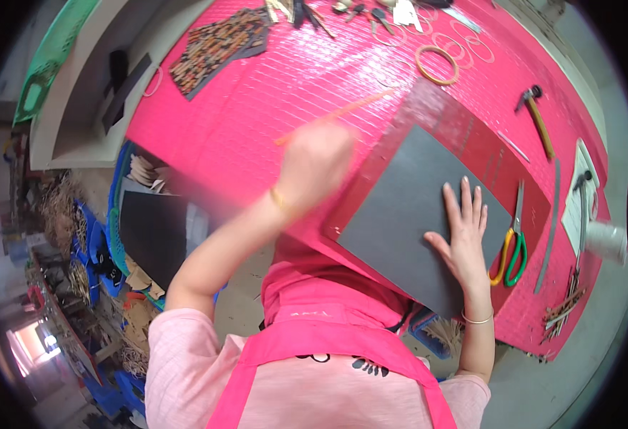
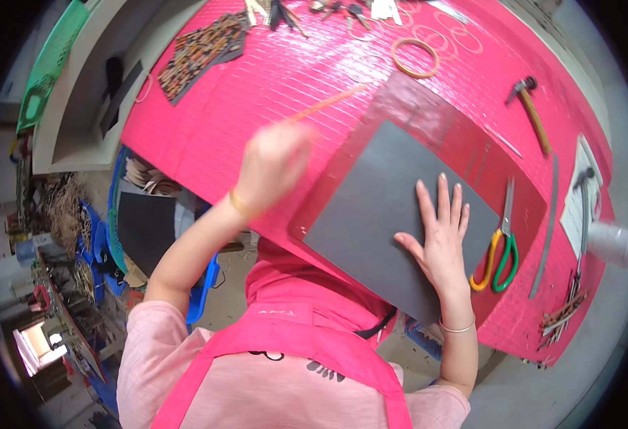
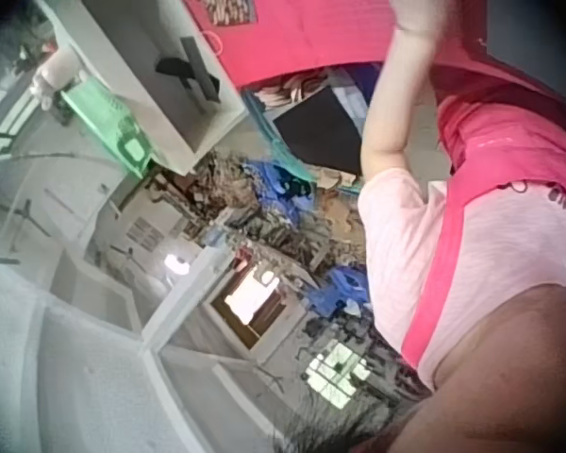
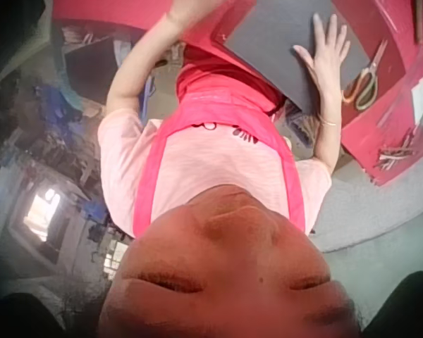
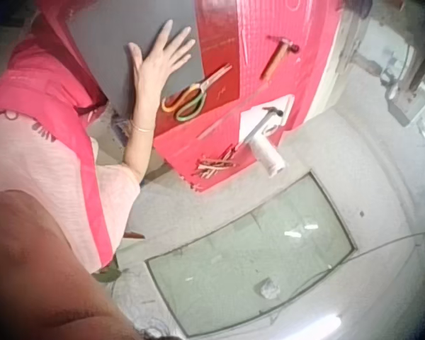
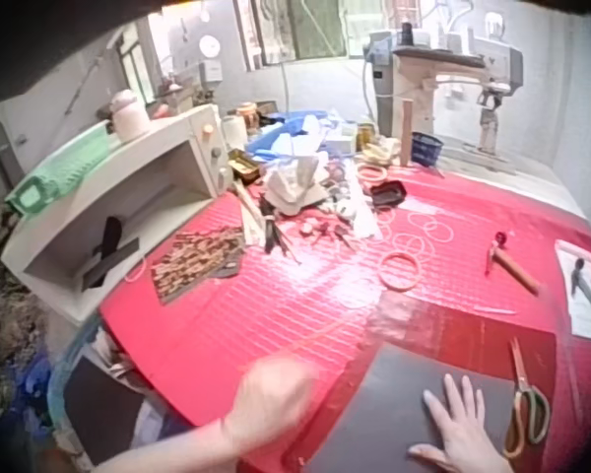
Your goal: Constructing a shoe upper by layering patterned fabric strips onto a base material.
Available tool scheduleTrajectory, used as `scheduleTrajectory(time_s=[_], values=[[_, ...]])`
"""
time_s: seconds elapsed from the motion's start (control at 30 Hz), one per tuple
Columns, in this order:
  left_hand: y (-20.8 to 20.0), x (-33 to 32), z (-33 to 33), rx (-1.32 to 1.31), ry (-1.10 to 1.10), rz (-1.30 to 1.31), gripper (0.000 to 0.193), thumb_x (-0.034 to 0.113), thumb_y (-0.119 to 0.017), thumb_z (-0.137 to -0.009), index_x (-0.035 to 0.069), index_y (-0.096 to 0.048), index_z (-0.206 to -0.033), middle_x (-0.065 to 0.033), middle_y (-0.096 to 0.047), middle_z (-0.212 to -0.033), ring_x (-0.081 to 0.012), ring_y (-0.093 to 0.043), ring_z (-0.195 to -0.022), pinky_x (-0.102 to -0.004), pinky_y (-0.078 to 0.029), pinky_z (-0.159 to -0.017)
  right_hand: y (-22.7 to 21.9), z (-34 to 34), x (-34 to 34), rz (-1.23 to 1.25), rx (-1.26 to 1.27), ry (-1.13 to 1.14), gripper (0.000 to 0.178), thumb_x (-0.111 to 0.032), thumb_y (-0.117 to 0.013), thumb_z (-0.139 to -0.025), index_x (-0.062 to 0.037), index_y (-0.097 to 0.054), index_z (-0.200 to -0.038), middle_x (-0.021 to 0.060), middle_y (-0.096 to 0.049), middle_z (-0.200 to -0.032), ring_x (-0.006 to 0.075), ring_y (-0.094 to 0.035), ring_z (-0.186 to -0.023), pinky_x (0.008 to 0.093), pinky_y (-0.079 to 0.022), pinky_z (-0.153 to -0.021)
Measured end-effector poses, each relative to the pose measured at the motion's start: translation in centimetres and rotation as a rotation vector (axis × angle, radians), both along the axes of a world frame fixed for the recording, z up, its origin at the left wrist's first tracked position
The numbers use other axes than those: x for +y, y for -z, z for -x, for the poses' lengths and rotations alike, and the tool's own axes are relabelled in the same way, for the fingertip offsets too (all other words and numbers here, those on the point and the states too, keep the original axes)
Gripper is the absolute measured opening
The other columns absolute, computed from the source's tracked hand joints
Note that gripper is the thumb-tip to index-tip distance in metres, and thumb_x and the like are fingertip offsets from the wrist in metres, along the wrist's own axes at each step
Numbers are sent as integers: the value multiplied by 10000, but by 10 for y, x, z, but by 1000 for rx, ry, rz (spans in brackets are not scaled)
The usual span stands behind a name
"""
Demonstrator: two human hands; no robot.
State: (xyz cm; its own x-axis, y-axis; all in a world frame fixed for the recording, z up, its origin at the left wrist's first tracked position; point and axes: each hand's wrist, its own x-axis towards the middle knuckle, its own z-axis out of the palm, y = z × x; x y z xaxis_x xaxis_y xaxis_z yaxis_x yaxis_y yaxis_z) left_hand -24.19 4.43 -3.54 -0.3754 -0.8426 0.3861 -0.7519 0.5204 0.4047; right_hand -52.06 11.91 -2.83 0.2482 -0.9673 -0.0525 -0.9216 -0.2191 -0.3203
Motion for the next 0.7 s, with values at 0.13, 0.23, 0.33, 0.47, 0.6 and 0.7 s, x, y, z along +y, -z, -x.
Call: scheduleTrajectory(time_s=[0.13, 0.23, 0.33, 0.47, 0.6, 0.7], values=[[26, -30, -45, -109, -425, -107, 149, 177, -678, -728, 66, -609, -801, -106, -578, -854, -298, -548, -816, -399, -438, -720, 16, -11, 0, 71, 79, -95, 755, -407, -645, -744, -127, -350, -1380, 161, -182, -1474, 377, -135, -1359, 534, -111, -1074], [25, -36, -42, -108, -402, -333, 157, 201, -714, -688, 87, -630, -757, -102, -588, -809, -304, -554, -811, -404, -465, -711, 15, -9, 4, 40, 113, -58, 756, -416, -638, -744, -119, -353, -1378, 167, -185, -1473, 381, -135, -1359, 532, -110, -1074], [32, -38, -43, 117, -385, -295, 143, 146, -689, -704, 58, -626, -797, -107, -610, -761, -290, -588, -805, -413, -475, -673, 18, -2, 12, 34, 117, -36, 770, -405, -643, -731, -106, -350, -1377, 169, -187, -1472, 380, -135, -1359, 528, -106, -1077], [-70, -38, -142, 346, -486, 230, 74, 107, -629, -776, 34, -622, -789, -94, -610, -703, -185, -605, -667, -324, -475, -608, 15, -3, 8, -33, 85, -36, 789, -398, -649, -712, -106, -345, -1380, 166, -187, -1473, 379, -121, -1361, 527, -96, -1082], [-229, -47, -301, 40, -904, 776, 142, 159, -626, -787, 18, -630, -803, -52, -642, -756, -146, -605, -715, -273, -471, -639, 11, -6, 3, -30, 97, -31, 779, -435, -607, -741, -101, -330, -1388, 160, -187, -1478, 363, -125, -1369, 516, -86, -1087], [-303, -70, -395, -282, -1182, 628, 359, 323, -678, -745, 65, -625, -989, -164, -624, -945, -287, -611, -885, -410, -480, -748, 13, -5, 2, -17, 103, -3, 767, -433, -606, -741, -98, -345, -1379, 162, -195, -1476, 364, -131, -1368, 514, -85, -1087]])
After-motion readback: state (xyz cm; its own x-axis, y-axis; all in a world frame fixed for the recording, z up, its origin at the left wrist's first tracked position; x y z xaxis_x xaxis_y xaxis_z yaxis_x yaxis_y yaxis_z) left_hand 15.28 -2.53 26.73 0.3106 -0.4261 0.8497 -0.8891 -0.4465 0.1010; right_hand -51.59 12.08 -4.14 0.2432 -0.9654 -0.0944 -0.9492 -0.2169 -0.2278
